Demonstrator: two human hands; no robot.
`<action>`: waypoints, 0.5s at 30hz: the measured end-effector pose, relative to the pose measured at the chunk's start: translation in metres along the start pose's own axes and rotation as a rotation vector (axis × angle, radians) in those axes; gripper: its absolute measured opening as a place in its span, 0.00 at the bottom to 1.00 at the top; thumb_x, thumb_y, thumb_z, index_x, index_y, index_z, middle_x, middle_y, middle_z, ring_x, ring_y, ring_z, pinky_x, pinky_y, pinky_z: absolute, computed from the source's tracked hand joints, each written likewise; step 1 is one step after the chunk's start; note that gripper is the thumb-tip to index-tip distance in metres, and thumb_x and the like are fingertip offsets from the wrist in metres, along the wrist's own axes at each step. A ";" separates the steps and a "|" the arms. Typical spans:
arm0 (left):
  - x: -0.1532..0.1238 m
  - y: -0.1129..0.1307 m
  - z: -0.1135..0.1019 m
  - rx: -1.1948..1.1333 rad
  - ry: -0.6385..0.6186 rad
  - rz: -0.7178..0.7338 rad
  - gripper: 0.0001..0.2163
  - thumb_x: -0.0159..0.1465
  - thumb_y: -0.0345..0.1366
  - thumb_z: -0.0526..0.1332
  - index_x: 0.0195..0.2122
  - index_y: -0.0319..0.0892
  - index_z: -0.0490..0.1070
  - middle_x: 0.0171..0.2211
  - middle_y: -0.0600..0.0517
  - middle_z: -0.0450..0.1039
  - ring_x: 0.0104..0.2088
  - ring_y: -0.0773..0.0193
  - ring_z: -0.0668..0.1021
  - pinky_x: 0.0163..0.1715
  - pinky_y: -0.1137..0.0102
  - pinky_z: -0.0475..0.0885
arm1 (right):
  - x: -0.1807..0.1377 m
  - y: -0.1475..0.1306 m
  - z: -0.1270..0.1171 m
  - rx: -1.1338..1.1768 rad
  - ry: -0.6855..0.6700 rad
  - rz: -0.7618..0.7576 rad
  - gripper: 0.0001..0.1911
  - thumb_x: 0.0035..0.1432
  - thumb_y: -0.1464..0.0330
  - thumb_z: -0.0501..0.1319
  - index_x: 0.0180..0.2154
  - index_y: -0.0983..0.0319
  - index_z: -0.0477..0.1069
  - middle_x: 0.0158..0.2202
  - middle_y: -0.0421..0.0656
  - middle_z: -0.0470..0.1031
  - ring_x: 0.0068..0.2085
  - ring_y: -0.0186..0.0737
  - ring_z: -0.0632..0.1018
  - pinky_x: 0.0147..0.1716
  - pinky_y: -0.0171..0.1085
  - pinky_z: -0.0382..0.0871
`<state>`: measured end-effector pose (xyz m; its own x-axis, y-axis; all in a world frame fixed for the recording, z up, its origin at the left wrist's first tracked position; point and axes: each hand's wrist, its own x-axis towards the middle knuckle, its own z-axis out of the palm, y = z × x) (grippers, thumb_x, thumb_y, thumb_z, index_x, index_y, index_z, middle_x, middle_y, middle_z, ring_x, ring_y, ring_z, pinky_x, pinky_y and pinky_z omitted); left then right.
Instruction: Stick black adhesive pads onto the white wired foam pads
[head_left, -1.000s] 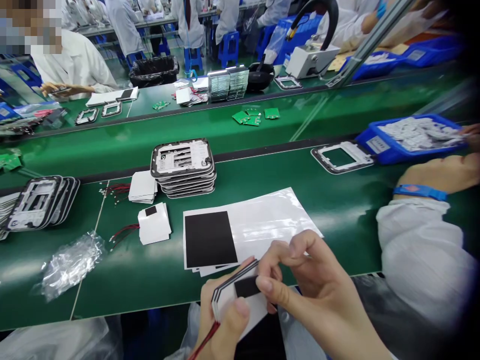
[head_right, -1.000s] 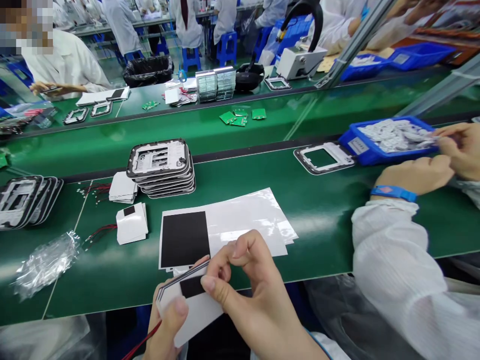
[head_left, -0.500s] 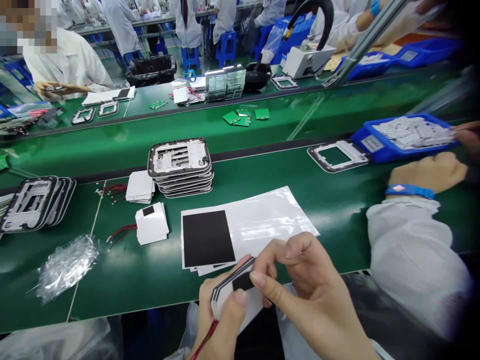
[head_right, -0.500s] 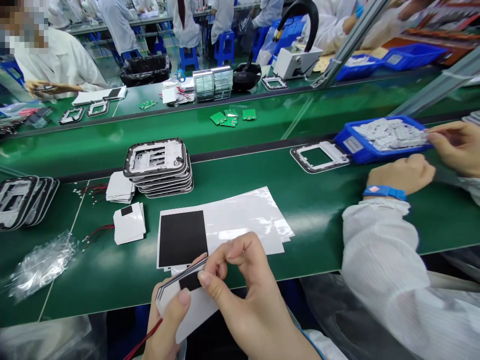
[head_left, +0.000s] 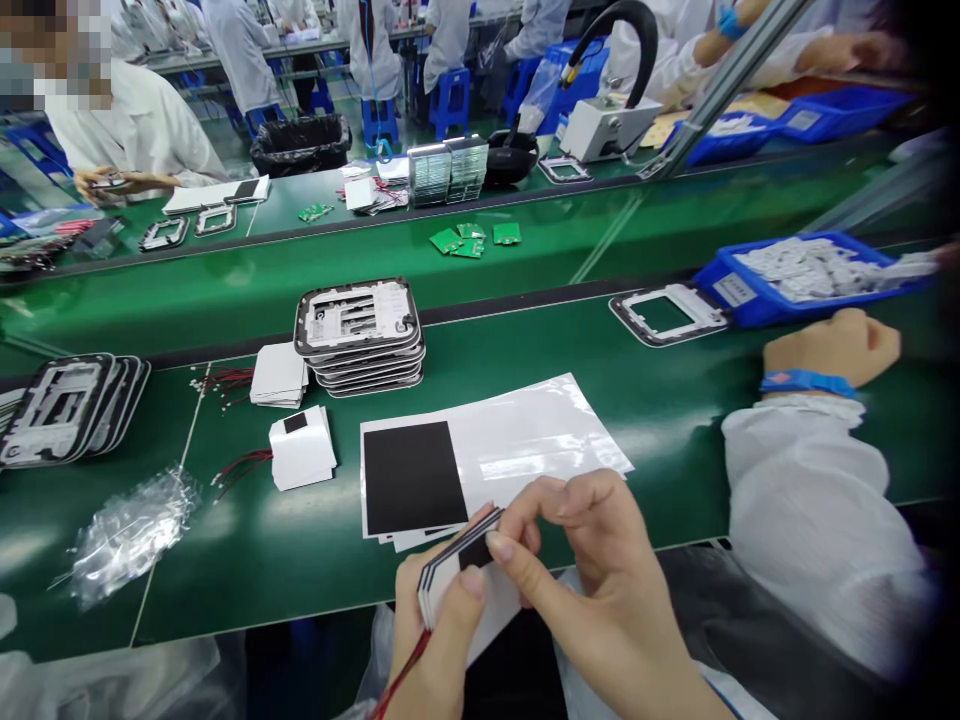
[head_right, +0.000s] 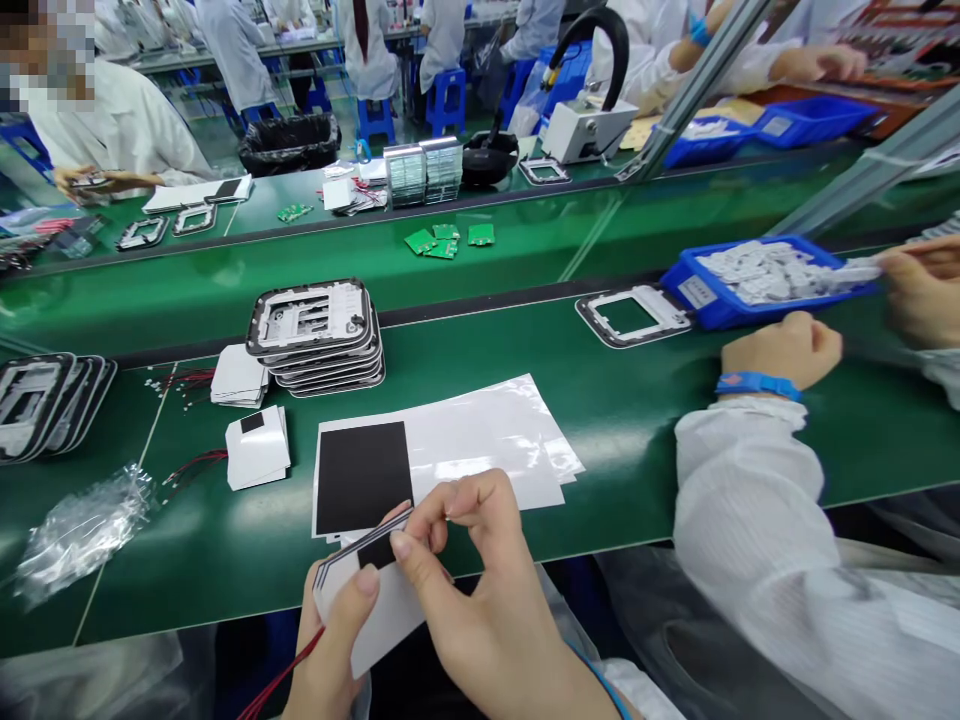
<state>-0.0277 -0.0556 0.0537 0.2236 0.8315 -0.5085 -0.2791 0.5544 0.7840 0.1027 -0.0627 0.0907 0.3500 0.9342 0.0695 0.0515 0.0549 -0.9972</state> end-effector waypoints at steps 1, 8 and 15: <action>0.002 0.000 0.002 -0.024 -0.011 -0.010 0.21 0.54 0.45 0.69 0.47 0.42 0.76 0.51 0.43 0.76 0.55 0.45 0.74 0.58 0.55 0.66 | 0.001 0.003 0.002 -0.016 0.000 -0.009 0.16 0.61 0.74 0.59 0.37 0.53 0.52 0.29 0.34 0.67 0.31 0.33 0.69 0.32 0.34 0.69; 0.046 0.010 0.013 -0.255 -0.006 -0.084 0.23 0.53 0.43 0.70 0.48 0.37 0.72 0.40 0.41 0.80 0.47 0.46 0.79 0.49 0.57 0.74 | 0.028 0.051 0.016 -0.143 0.179 0.049 0.17 0.56 0.64 0.64 0.39 0.55 0.55 0.35 0.36 0.58 0.33 0.34 0.68 0.34 0.35 0.68; 0.085 0.009 0.028 -0.271 -0.070 -0.163 0.18 0.53 0.36 0.69 0.43 0.35 0.71 0.35 0.42 0.81 0.40 0.50 0.82 0.43 0.63 0.76 | 0.064 0.092 0.008 0.066 0.076 0.155 0.21 0.52 0.55 0.65 0.40 0.57 0.59 0.29 0.35 0.65 0.30 0.37 0.70 0.30 0.35 0.65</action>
<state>0.0154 0.0192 0.0274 0.3470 0.7318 -0.5865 -0.4704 0.6768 0.5663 0.1223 0.0052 0.0034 0.4187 0.9041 -0.0854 -0.0691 -0.0621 -0.9957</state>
